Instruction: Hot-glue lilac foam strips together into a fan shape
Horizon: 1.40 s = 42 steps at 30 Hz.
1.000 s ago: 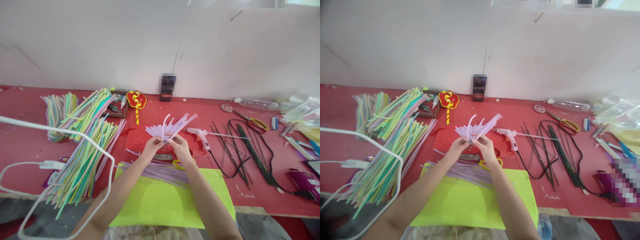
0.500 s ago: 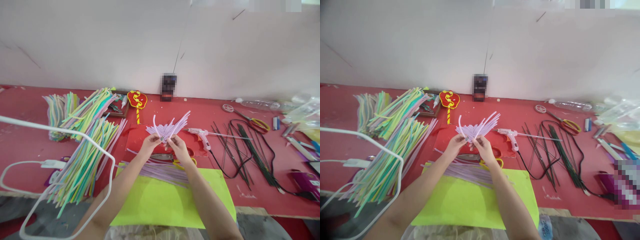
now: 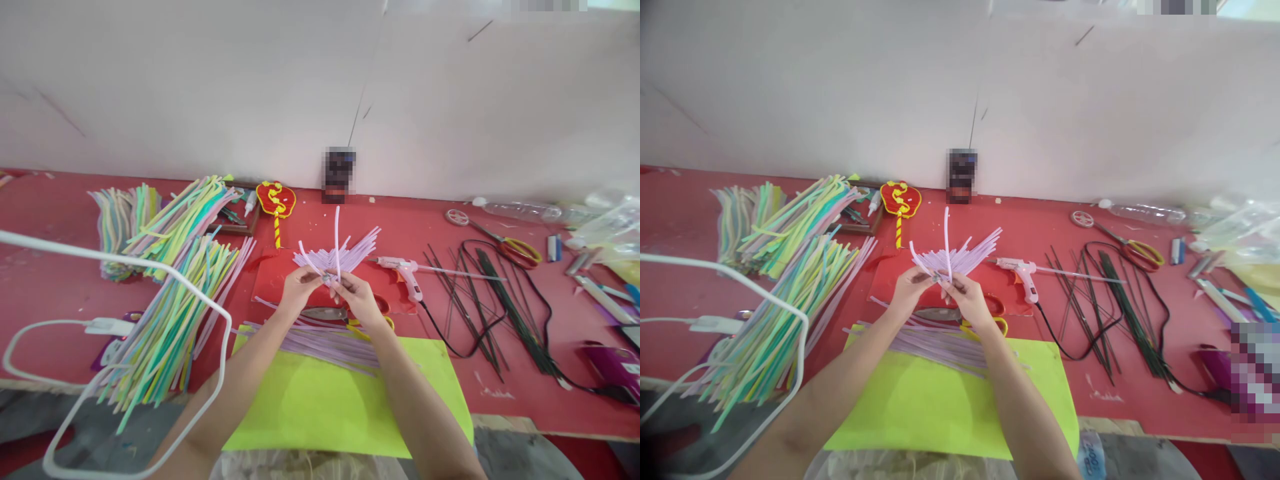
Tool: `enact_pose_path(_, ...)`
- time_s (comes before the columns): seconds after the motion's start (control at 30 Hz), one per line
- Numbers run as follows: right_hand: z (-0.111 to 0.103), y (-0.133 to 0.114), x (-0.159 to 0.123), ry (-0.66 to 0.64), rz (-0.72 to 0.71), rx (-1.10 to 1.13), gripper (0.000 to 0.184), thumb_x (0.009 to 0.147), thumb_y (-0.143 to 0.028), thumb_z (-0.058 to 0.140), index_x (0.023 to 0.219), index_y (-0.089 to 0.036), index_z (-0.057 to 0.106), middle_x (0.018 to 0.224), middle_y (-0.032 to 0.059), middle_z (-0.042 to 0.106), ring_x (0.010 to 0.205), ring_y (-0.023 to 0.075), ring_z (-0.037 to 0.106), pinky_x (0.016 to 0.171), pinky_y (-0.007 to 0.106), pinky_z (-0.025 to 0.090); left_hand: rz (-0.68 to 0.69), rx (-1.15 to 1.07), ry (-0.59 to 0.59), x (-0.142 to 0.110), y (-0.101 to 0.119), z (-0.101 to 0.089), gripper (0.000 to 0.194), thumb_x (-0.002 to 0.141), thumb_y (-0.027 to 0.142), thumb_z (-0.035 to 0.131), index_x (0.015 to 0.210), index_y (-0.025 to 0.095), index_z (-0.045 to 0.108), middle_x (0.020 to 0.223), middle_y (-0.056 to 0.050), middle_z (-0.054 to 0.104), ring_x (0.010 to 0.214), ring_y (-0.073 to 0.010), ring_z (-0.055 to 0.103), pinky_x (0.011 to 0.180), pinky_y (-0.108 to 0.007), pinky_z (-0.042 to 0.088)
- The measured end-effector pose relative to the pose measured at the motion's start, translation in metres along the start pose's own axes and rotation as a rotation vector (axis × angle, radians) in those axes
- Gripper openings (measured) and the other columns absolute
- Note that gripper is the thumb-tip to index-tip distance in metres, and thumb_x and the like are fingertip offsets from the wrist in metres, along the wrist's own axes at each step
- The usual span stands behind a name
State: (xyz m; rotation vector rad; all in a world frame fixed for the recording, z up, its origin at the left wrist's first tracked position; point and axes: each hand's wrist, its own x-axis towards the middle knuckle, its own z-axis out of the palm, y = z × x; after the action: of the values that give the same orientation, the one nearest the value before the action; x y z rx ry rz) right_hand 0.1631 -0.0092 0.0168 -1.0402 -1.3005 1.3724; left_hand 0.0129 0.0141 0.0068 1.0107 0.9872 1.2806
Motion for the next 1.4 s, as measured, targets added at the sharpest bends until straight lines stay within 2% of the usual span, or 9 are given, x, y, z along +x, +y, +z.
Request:
enact_pose_path(0.23,-0.001,0.001,0.000,-0.045,0.042,0.012,0.046,0.078,-0.043,0.063,0.116,-0.017,0.061,0.061,-0.0037,0.057,0.052,0.0080,0.048,0.054,0.023,0.042,0.039,-0.026,0.146,0.006,-0.001,-0.006,0.025,0.055,0.033,0.080,0.067,0.016,0.065,0.067,0.001,0.065,0.067,-0.0128,0.059,0.071,-0.027,0.048)
enact_pose_path(0.5,0.001,-0.002,0.000,-0.052,0.062,0.020,0.046,0.075,-0.043,0.066,0.112,-0.017,0.064,0.058,-0.0045,0.057,0.050,0.0077,0.048,0.053,0.023,0.042,0.090,-0.012,0.214,0.019,-0.001,-0.023,0.024,0.055,0.032,0.079,0.063,0.015,0.063,0.063,0.002,0.063,0.065,-0.0118,0.058,0.069,-0.025,0.047)
enact_pose_path(0.67,-0.001,0.003,0.001,-0.069,0.053,-0.009,0.045,0.078,-0.042,0.063,0.115,-0.016,0.062,0.059,-0.0045,0.057,0.050,0.0074,0.048,0.053,0.022,0.042,0.107,-0.038,0.227,0.025,-0.006,-0.032,0.025,0.058,0.035,0.078,0.066,0.016,0.064,0.065,0.001,0.064,0.066,-0.0116,0.059,0.069,-0.024,0.047)
enact_pose_path(0.9,0.000,0.002,0.001,-0.081,0.055,-0.034,0.046,0.078,-0.042,0.063,0.115,-0.016,0.062,0.060,-0.0040,0.056,0.051,0.0075,0.048,0.054,0.023,0.043,0.104,-0.149,0.276,0.025,0.003,-0.030,0.030,0.053,0.035,0.081,0.065,0.016,0.061,0.066,0.002,0.065,0.066,-0.0116,0.061,0.070,-0.026,0.050)
enact_pose_path(1.13,0.000,0.001,0.001,-0.100,0.067,-0.058,0.049,0.078,-0.044,0.062,0.117,-0.015,0.061,0.061,-0.0038,0.055,0.052,0.0074,0.048,0.056,0.023,0.043,0.109,-0.201,0.292,0.028,0.001,-0.033,0.031,0.051,0.032,0.082,0.066,0.016,0.061,0.066,0.002,0.066,0.066,-0.0109,0.062,0.068,-0.024,0.051)
enact_pose_path(1.4,-0.001,0.005,0.001,-0.107,0.072,-0.086,0.049,0.079,-0.044,0.060,0.119,-0.015,0.060,0.062,-0.0036,0.055,0.052,0.0077,0.048,0.056,0.023,0.043,0.147,-0.200,0.293,0.028,0.003,-0.038,0.026,0.055,0.032,0.081,0.069,0.016,0.065,0.070,0.001,0.067,0.069,-0.0105,0.063,0.070,-0.023,0.051)
